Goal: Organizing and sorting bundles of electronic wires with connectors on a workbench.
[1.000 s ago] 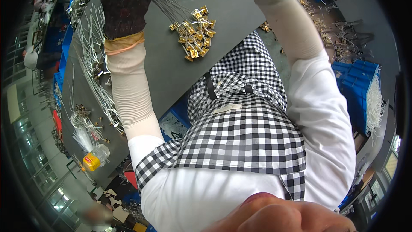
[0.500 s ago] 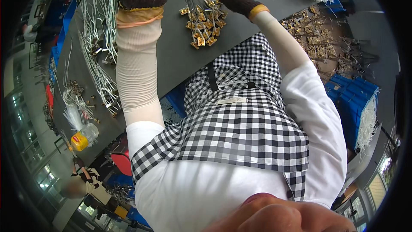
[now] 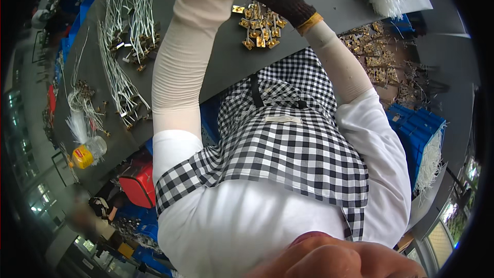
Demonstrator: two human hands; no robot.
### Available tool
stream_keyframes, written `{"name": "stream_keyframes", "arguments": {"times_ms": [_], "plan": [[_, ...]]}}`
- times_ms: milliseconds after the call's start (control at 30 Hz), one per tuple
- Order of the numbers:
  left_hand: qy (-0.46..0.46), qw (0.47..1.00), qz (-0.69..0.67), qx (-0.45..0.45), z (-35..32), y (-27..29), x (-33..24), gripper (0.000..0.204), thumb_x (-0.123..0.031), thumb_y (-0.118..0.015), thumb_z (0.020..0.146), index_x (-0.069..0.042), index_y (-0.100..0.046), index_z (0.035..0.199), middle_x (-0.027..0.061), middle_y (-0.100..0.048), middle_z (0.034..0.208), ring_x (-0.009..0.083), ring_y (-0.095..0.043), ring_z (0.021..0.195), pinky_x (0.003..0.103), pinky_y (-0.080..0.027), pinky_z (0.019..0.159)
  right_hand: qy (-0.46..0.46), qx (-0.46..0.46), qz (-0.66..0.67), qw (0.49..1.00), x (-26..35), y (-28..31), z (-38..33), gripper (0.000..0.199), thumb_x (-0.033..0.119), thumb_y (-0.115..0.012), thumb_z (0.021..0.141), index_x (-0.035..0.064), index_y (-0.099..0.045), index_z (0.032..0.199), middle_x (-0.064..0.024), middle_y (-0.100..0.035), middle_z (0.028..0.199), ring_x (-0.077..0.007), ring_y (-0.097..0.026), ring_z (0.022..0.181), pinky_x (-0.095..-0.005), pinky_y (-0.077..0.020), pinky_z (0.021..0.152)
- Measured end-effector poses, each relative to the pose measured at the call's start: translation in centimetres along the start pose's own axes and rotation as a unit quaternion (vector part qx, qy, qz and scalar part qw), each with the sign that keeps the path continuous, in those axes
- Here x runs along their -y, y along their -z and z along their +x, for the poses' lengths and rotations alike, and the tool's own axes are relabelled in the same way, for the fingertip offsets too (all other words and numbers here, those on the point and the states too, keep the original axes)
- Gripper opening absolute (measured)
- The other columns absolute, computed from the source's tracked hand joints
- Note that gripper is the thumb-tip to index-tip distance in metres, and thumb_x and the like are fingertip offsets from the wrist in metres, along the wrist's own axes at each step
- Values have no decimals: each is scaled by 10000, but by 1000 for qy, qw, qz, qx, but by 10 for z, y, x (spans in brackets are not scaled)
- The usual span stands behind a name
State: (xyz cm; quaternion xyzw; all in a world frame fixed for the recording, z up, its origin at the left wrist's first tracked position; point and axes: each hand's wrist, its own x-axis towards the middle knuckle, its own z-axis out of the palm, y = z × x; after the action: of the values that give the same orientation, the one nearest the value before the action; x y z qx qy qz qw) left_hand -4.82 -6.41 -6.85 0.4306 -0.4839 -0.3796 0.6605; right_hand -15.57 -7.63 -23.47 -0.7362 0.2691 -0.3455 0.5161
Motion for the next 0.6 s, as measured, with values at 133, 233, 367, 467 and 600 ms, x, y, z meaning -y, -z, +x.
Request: {"name": "stream_keyframes", "arguments": {"times_ms": [133, 233, 367, 467, 600], "plan": [[7, 998, 33, -50, -1, -6, -10, 298, -306, -648, 993, -39, -728, 886, -53, -499, 548, 87, -442, 406, 281, -311, 388, 68, -38, 65, 995, -11, -14, 5, 452, 138, -683, 974, 64, -562, 1403, -45, -684, 1221, -124, -617, 1101, -322, -512, 948], [23, 996, 58, -71, -5, -12, -9, 294, -328, -656, 975, -61, -737, 881, -50, -510, 554, 102, -464, 422, 285, -356, 404, 24, -19, 68, 997, -28, -4, 1, 474, 125, -678, 982, 60, -540, 1430, -49, -674, 1265, -132, -609, 1126, -323, -508, 960], [16, 998, 35, -58, -4, -5, -13, 278, -304, -652, 973, -58, -742, 880, -35, -550, 592, 97, -475, 448, 286, -358, 415, 88, -51, 41, 994, -39, -17, 1, 495, 113, -674, 986, 44, -518, 1451, -67, -651, 1336, -150, -595, 1207, -327, -493, 1013], [-42, 999, -10, -12, 6, 3, 15, 263, -281, -651, 970, -51, -736, 876, -31, -554, 602, 87, -490, 479, 278, -368, 431, 82, -7, 58, 995, -6, -10, -1, 587, 83, -672, 977, 28, -445, 1515, -88, -602, 1422, -182, -553, 1310, -346, -437, 1108], [-73, 997, 36, -9, 2, 5, 1, 280, -273, -642, 980, -32, -734, 873, 18, -633, 651, 127, -588, 556, 306, -444, 503, 164, 67, 270, 947, 98, 66, 14, 805, 50, -692, 947, 46, -262, 1628, -143, -534, 1496, -236, -521, 1364, -364, -354, 1186]]}}
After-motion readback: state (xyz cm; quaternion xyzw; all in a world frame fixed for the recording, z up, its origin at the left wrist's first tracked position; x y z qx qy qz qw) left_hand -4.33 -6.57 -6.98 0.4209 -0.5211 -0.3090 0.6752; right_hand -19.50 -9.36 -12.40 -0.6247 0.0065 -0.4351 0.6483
